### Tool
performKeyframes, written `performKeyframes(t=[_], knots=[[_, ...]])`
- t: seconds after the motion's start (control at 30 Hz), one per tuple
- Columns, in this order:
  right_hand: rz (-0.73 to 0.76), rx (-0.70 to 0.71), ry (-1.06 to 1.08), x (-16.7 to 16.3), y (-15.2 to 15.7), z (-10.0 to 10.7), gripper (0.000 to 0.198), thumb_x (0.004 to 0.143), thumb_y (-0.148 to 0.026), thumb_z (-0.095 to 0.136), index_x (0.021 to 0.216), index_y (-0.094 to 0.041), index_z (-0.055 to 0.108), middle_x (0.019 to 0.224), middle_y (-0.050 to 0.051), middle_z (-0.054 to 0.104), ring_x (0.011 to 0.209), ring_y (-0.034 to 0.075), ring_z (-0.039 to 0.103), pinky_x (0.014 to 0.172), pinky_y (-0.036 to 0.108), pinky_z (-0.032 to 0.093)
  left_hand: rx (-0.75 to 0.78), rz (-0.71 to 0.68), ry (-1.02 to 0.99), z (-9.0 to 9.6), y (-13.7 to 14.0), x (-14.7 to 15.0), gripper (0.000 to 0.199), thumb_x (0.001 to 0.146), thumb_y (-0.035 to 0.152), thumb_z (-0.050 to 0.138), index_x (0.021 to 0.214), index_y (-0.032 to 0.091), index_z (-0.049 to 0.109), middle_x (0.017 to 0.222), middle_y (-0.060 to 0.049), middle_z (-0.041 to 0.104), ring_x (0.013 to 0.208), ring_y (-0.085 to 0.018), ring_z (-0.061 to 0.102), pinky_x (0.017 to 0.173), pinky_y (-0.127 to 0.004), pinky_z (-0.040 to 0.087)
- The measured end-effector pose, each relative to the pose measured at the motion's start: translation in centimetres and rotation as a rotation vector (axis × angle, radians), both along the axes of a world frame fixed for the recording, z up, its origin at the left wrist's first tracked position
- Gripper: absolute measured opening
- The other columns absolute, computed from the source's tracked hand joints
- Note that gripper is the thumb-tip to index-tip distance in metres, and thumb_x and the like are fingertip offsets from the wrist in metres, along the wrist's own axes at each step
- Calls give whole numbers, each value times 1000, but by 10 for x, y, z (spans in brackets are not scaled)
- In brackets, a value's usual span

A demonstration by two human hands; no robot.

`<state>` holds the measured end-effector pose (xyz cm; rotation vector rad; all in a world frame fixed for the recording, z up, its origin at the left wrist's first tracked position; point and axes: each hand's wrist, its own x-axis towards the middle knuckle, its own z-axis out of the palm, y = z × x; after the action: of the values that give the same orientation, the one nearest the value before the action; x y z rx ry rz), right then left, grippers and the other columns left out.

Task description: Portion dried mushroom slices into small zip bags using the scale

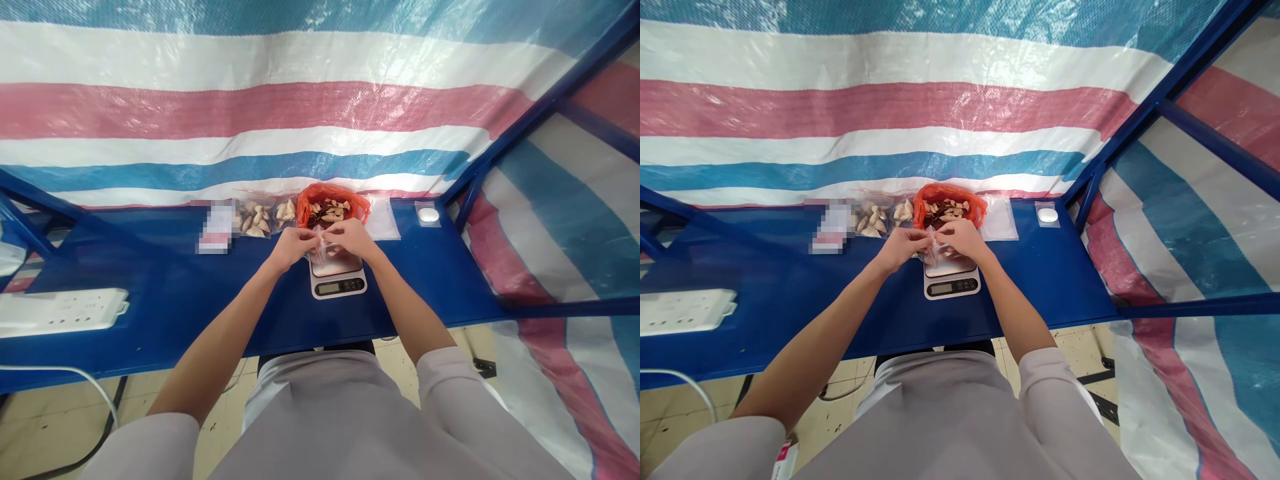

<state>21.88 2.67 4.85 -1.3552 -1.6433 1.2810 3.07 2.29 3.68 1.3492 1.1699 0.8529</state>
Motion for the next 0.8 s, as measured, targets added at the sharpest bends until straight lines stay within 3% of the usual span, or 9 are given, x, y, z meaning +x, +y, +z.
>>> performKeyframes(t=[0.2, 0.43, 0.6, 0.8], knots=[[15, 109, -87, -2, 1, 0, 15, 77, -28, 67, 76, -17, 78, 70, 1, 72, 54, 14, 63, 53, 25, 50, 35, 6, 45, 2, 1, -1, 17, 62, 31, 69, 61, 14, 71, 58, -1, 63, 56, -13, 56, 61, -26, 47], [-44, 250, -233, 4, 6, 1, 14, 76, -21, 65, 71, -19, 77, 71, 2, 73, 70, 17, 65, 66, 27, 49, 64, 87, 133, 7, 2, -10, 17, 61, 30, 68, 61, 14, 72, 58, 0, 65, 55, -12, 55, 57, -24, 44], [0, 185, -105, 1, 9, 1, 15, 77, -26, 65, 76, -18, 78, 73, 2, 72, 72, 18, 65, 64, 27, 53, 100, 40, 192, 8, 3, -6, 20, 66, 34, 71, 66, 14, 73, 61, -3, 69, 59, -15, 62, 62, -25, 48], [8, -7, 93, -5, 4, 4, 15, 79, -28, 65, 77, -18, 76, 75, 4, 73, 76, 21, 71, 56, 27, 58, 94, -44, 220, 3, 3, -3, 34, 70, 48, 75, 76, 14, 77, 63, -5, 70, 61, -18, 65, 64, -27, 51]])
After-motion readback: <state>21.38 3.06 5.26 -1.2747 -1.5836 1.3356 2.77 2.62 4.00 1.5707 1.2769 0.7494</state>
